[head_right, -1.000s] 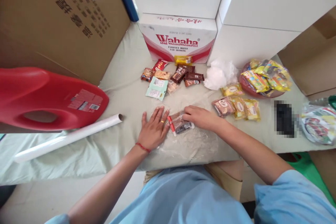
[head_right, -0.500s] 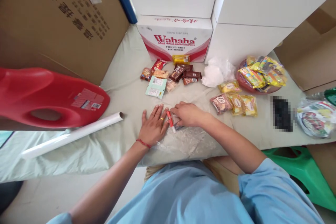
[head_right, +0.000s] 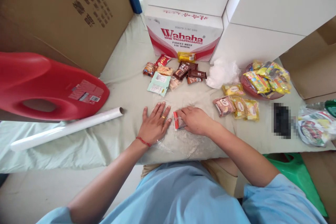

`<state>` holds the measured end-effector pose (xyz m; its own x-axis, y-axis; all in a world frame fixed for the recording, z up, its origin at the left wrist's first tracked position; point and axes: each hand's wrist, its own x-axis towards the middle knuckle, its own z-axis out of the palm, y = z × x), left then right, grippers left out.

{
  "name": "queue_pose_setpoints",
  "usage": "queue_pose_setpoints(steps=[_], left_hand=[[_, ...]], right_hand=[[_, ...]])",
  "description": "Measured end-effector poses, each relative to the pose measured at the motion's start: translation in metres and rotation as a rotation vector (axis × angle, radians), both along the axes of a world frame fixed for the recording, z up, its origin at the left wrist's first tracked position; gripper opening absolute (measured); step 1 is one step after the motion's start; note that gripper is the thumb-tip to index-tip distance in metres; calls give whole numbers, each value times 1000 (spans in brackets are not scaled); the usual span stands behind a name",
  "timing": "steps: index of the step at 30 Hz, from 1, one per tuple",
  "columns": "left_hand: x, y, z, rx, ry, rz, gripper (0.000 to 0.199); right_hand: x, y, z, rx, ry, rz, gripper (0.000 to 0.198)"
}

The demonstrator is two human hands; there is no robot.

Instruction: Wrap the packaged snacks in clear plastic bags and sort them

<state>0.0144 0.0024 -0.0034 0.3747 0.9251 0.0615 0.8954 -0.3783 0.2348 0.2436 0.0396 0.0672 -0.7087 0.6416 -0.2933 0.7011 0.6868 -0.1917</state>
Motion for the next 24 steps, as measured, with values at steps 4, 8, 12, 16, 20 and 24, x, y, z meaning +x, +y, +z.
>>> queue_pose_setpoints(steps=[4, 8, 12, 16, 20, 24], left_hand=[[0, 0, 0, 4, -6, 7, 57], [-1, 0, 2, -5, -5, 5, 56], [-1, 0, 4, -16, -4, 1, 56], [0, 0, 2, -7, -3, 8, 57], [0, 0, 0, -1, -6, 9, 58], [-1, 0, 0, -1, -4, 10, 58]], right_hand=[[10, 0, 7, -8, 18, -66, 69], [7, -1, 19, 17, 61, -137, 66], [-12, -6, 17, 2, 33, -148, 60], [-20, -9, 4, -27, -2, -185, 56], [-10, -9, 4, -34, 2, -206, 59], [-8, -7, 15, -26, -3, -208, 61]])
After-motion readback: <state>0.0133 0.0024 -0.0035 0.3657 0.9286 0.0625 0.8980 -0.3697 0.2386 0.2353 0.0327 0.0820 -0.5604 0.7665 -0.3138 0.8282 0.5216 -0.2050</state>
